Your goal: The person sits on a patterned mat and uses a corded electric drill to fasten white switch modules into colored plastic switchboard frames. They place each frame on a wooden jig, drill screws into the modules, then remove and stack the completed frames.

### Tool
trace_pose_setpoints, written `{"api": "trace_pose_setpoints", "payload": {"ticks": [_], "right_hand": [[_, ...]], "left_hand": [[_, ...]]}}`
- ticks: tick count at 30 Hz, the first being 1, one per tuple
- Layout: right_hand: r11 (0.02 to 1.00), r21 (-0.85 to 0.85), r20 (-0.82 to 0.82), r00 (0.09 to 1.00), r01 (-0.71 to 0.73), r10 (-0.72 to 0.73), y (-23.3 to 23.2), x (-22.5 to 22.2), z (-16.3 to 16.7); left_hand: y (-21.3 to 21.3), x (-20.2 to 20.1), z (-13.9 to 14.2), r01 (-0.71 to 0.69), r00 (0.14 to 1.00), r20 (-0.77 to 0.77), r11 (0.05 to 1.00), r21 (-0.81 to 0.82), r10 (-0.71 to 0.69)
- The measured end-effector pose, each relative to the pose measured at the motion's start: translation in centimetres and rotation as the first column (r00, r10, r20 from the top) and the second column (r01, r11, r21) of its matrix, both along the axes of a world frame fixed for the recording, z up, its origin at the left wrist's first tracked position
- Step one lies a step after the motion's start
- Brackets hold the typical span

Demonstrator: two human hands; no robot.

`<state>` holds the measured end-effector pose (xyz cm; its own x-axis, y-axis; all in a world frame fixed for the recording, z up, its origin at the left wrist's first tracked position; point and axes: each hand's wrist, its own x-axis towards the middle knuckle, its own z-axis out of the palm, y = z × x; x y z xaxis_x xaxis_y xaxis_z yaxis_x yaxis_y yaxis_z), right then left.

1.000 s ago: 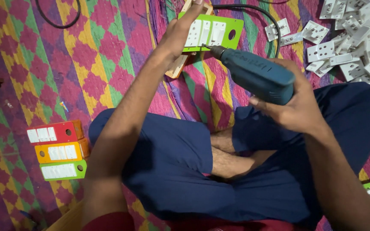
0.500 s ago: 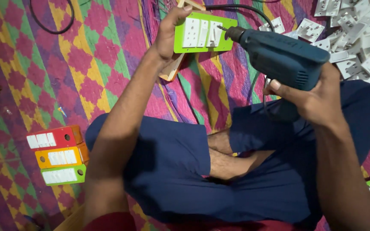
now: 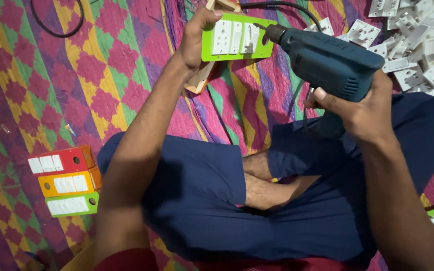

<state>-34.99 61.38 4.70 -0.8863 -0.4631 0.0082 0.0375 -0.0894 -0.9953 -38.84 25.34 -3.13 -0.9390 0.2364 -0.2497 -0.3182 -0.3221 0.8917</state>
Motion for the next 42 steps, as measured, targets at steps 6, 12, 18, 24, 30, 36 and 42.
{"api": "trace_pose_setpoints", "payload": {"ticks": [6, 12, 18, 24, 30, 36, 42], "right_hand": [[1.0, -0.001, 0.001, 1.0, -0.021, 0.021, -0.5, 0.1, -0.2], [1.0, -0.013, 0.005, 1.0, -0.021, 0.022, -0.5, 0.1, -0.2], [1.0, 0.002, -0.013, 1.0, -0.018, 0.018, -0.3, -0.1, -0.2], [0.999, -0.031, 0.003, 1.0, -0.027, 0.027, -0.5, 0.1, -0.3], [0.999, 0.021, 0.048, 0.999, -0.024, 0.023, -0.5, 0.0, -0.3], [0.996, 0.085, 0.063, 0.998, -0.021, 0.015, 0.3, -0.7, -0.1], [1.0, -0.012, 0.155, 0.988, 0.013, -0.011, 0.3, -0.9, 0.2]], "left_hand": [[-0.5, -0.3, -0.8, -0.008, 0.999, 0.043, 0.998, 0.063, 0.006], [-0.7, -0.4, -0.8, 0.05, 0.998, 0.024, 0.993, 0.11, -0.052], [-0.5, -0.4, -0.4, 0.022, 1.0, 0.006, 1.0, 0.016, -0.022], [-0.7, -0.3, -0.5, 0.053, 0.997, -0.054, 0.996, -0.075, -0.057], [-0.4, -0.1, -0.3, 0.067, 0.996, -0.052, 0.991, -0.114, -0.073], [0.4, 0.0, 0.6, 0.107, 0.993, -0.036, 0.993, -0.04, -0.109], [0.4, -0.1, 0.5, 0.053, 0.999, 0.005, 0.984, -0.171, -0.053]]}}
